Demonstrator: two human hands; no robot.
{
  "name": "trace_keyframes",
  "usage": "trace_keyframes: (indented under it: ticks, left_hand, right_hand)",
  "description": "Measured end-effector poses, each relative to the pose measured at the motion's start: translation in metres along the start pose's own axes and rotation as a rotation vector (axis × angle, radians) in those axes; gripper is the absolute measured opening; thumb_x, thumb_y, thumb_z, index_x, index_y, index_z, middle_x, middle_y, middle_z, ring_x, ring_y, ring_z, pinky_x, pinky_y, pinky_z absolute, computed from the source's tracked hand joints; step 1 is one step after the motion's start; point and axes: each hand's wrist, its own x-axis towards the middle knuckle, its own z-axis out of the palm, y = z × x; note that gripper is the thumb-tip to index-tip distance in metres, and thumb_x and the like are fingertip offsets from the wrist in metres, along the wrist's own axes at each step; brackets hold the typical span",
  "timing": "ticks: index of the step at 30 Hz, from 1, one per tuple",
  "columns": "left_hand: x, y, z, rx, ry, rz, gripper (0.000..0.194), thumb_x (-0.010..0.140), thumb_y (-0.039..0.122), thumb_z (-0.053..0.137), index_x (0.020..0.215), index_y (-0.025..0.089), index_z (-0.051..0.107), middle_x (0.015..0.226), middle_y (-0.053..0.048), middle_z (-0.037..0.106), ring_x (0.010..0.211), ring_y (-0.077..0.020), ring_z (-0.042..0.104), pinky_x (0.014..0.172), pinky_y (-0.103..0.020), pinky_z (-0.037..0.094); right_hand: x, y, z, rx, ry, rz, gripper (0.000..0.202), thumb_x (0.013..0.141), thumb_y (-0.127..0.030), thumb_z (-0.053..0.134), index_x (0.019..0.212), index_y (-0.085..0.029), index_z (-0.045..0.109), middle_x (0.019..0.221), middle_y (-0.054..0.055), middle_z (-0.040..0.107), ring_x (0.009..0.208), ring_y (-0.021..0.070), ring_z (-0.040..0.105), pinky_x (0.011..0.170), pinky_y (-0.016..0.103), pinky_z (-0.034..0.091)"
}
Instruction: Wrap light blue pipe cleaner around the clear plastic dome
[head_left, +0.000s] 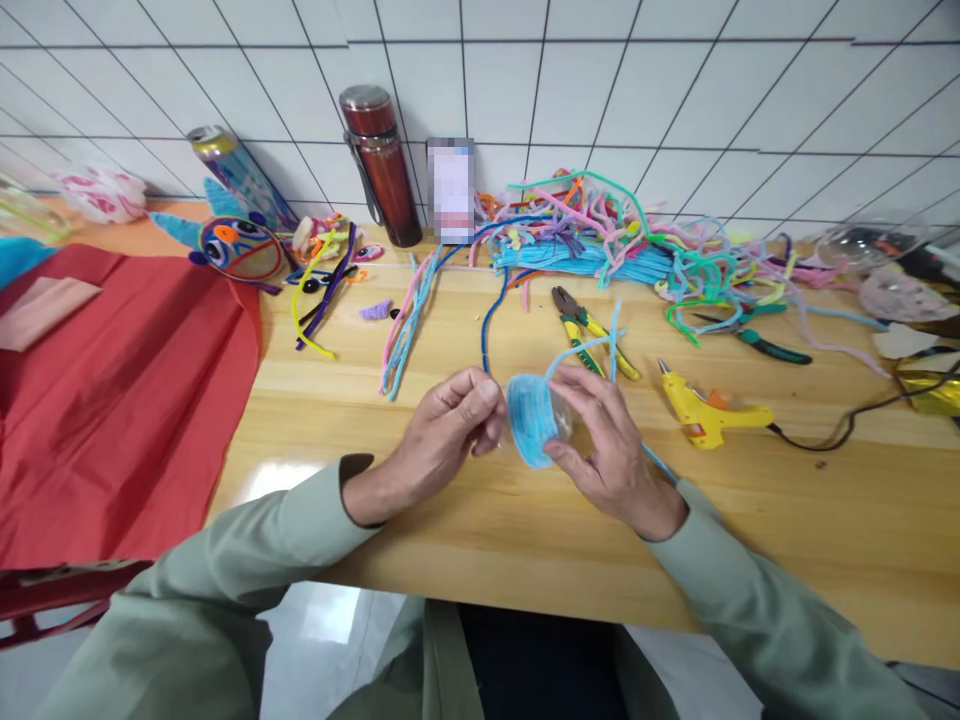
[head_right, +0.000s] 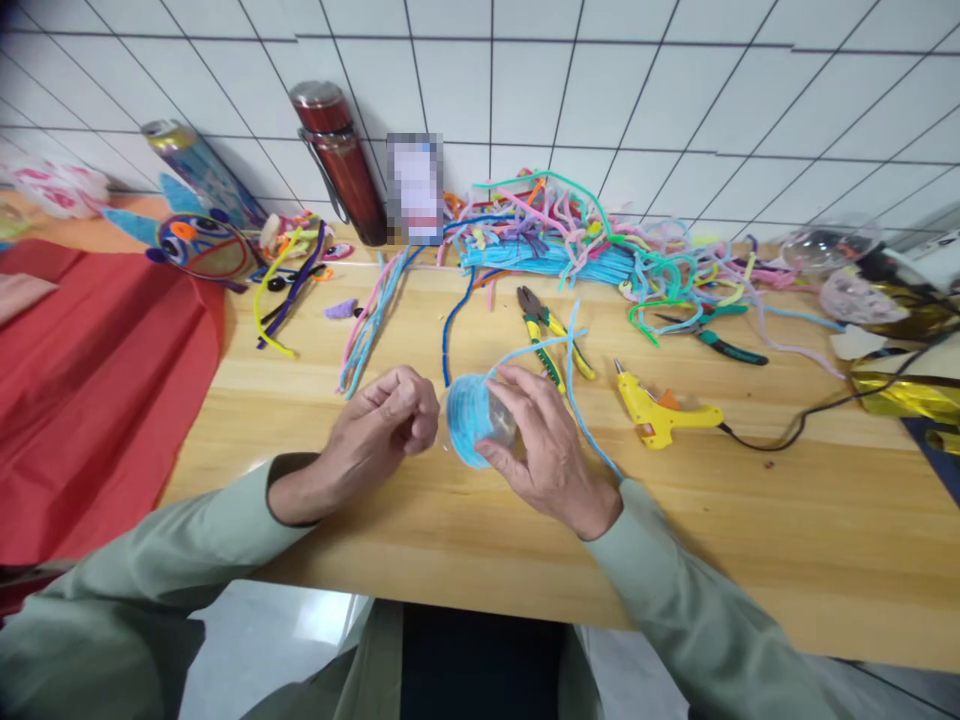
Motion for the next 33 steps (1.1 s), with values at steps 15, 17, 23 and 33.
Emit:
trace_keyframes:
  ticks: [15, 17, 23, 33]
  left_hand:
    - [-0.013, -0.006, 0.020, -0.214, -0.143, -0.557, 0.059, 0.083, 0.068, 0.086, 0.074, 0.016, 0.060, 0.054, 0.006, 0.051, 0.045, -0.0049, 0.041, 0.044, -0.016, 0.033]
    - [-0.013, -0.009, 0.021, -0.229, -0.156, -0.602, 0.060, 0.082, 0.069, 0.086, 0.073, 0.017, 0.059, 0.054, 0.006, 0.050, 0.045, -0.0050, 0.041, 0.044, -0.016, 0.033]
    - [-0.016, -0.018, 0.022, -0.184, -0.186, -0.558, 0.063, 0.086, 0.073, 0.081, 0.070, 0.016, 0.057, 0.056, 0.006, 0.049, 0.046, -0.0050, 0.040, 0.044, -0.017, 0.032]
    - [-0.017, -0.018, 0.025, -0.181, -0.201, -0.609, 0.069, 0.080, 0.079, 0.083, 0.069, 0.017, 0.054, 0.051, 0.007, 0.048, 0.044, -0.0050, 0.040, 0.044, -0.018, 0.032]
  right_hand:
    - [0.009, -0.020, -0.013, -0.095, 0.249, -0.231, 0.034, 0.101, -0.024, 0.069, 0.134, -0.024, 0.066, 0.109, 0.009, 0.078, 0.102, 0.0273, 0.076, 0.090, 0.046, 0.062]
    - [0.011, -0.025, -0.012, -0.103, 0.230, -0.238, 0.028, 0.099, -0.019, 0.070, 0.126, -0.025, 0.069, 0.104, 0.007, 0.080, 0.098, 0.0256, 0.075, 0.089, 0.044, 0.061]
    - [0.014, -0.030, -0.011, -0.149, 0.192, -0.213, 0.016, 0.099, -0.021, 0.070, 0.115, -0.023, 0.072, 0.102, 0.008, 0.082, 0.096, 0.0257, 0.075, 0.087, 0.044, 0.059]
    - [0.017, -0.030, -0.014, -0.179, 0.172, -0.229, 0.014, 0.098, -0.013, 0.071, 0.103, -0.026, 0.071, 0.093, 0.001, 0.084, 0.087, 0.0217, 0.077, 0.088, 0.042, 0.057]
